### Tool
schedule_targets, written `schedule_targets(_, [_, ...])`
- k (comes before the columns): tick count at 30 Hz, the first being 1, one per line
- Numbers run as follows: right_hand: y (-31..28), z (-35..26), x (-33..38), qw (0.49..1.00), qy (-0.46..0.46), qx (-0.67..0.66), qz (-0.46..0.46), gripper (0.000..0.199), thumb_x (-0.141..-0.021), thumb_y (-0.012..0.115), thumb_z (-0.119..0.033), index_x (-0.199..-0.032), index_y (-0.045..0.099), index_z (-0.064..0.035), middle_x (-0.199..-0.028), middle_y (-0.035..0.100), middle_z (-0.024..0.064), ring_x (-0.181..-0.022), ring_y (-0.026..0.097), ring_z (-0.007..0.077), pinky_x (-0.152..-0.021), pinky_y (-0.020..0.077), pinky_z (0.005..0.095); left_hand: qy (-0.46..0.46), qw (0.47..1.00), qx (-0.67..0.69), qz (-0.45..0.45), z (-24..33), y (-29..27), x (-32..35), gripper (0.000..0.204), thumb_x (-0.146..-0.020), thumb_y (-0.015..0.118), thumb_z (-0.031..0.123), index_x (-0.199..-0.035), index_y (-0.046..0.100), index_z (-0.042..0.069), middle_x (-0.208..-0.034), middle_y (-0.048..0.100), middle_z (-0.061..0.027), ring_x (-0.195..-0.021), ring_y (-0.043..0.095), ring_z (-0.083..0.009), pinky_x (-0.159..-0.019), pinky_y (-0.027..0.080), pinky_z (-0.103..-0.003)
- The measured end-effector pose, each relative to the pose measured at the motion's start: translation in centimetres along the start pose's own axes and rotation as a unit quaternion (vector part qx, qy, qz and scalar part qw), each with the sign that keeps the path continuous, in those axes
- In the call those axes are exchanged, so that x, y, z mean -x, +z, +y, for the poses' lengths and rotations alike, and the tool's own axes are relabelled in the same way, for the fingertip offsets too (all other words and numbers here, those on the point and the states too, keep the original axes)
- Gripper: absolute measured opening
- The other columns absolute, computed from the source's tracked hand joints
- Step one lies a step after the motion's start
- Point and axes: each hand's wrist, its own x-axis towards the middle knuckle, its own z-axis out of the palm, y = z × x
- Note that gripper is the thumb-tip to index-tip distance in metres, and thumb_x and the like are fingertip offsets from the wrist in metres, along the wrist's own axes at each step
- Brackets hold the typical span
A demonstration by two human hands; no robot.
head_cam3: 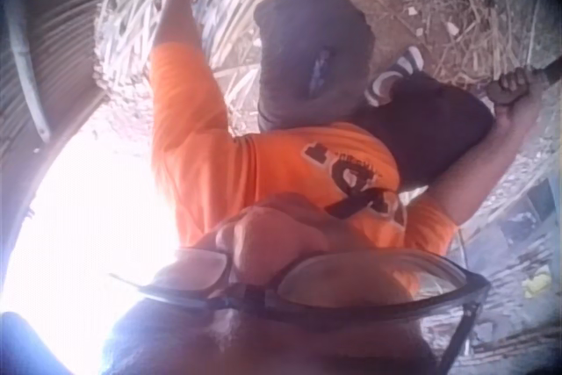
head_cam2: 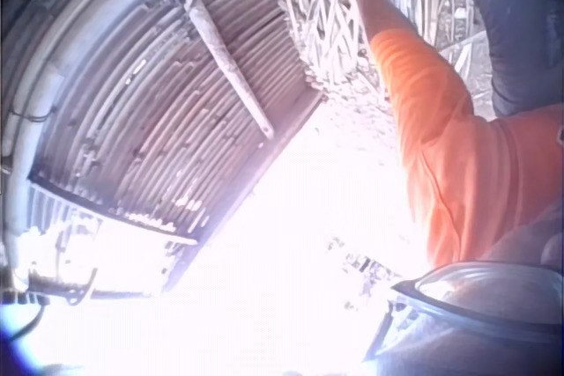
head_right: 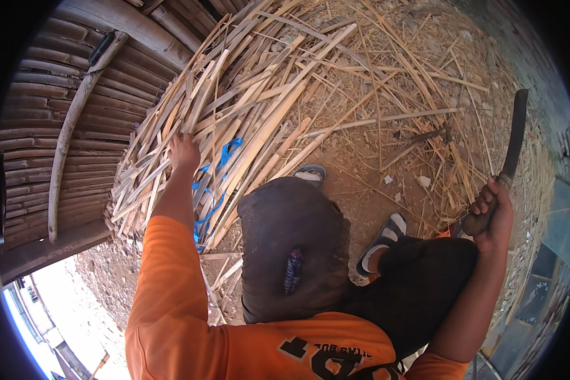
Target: The person uses a large knife to shave thin strips of wood from a larger piece while sitting on the ground.
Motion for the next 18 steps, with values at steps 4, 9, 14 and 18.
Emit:
schedule_targets(4, [-0.1,0.0,0.2,1.0,0.002,0.003,0.003,0.012,-0.095,0.062,-0.017,-0.1,0.051,-0.0135,-0.071,0.044,-0.0057,-0.054,0.041,0.0056,-0.052,0.0369,0.0227,-0.006,0.998,0.062,0.032,-0.2,-1.5,1.4,0.03,-0.096,0.061,0.036,-0.12,0.066,0.018,-0.133,0.053,-0.0148,-0.121,0.056,-0.0354,-0.098,0.044,-0.056])
schedule_targets(9, [-0.3,-0.1,0.1,1.0,0.004,-0.001,-0.007,0.013,-0.095,0.063,-0.017,-0.1,0.051,-0.0133,-0.071,0.044,-0.0057,-0.054,0.041,0.0054,-0.052,0.037,0.0227,0.118,0.964,0.154,0.18,-4.0,-1.5,1.9,0.028,-0.09,0.061,0.013,-0.117,0.07,0.018,-0.127,0.056,-0.0172,-0.114,0.059,-0.0389,-0.092,0.051,-0.051])
schedule_targets(14, [-0.5,-0.2,0.7,1.0,-0.01,0.0,-0.004,0.014,-0.094,0.064,-0.017,-0.098,0.052,-0.0129,-0.071,0.045,-0.0055,-0.055,0.041,0.0058,-0.052,0.0371,0.0229,0.177,0.933,0.231,0.213,-2.5,-8.9,2.4,0.04,-0.086,0.055,-0.003,-0.12,0.068,0.014,-0.127,0.057,-0.0211,-0.11,0.06,-0.0427,-0.092,0.052,-0.048])
schedule_targets(18, [0.8,-0.3,2.1,0.999,-0.036,0.036,0.013,0.015,-0.093,0.065,-0.018,-0.097,0.052,-0.0117,-0.071,0.047,-0.0034,-0.055,0.044,0.0078,-0.051,0.038,0.0233,0.26,0.888,0.293,0.242,0.6,-15.8,4.4,0.033,-0.09,0.056,-0.002,-0.12,0.064,0.009,-0.12,0.061,-0.0207,-0.1,0.064,-0.0402,-0.085,0.053,-0.045])
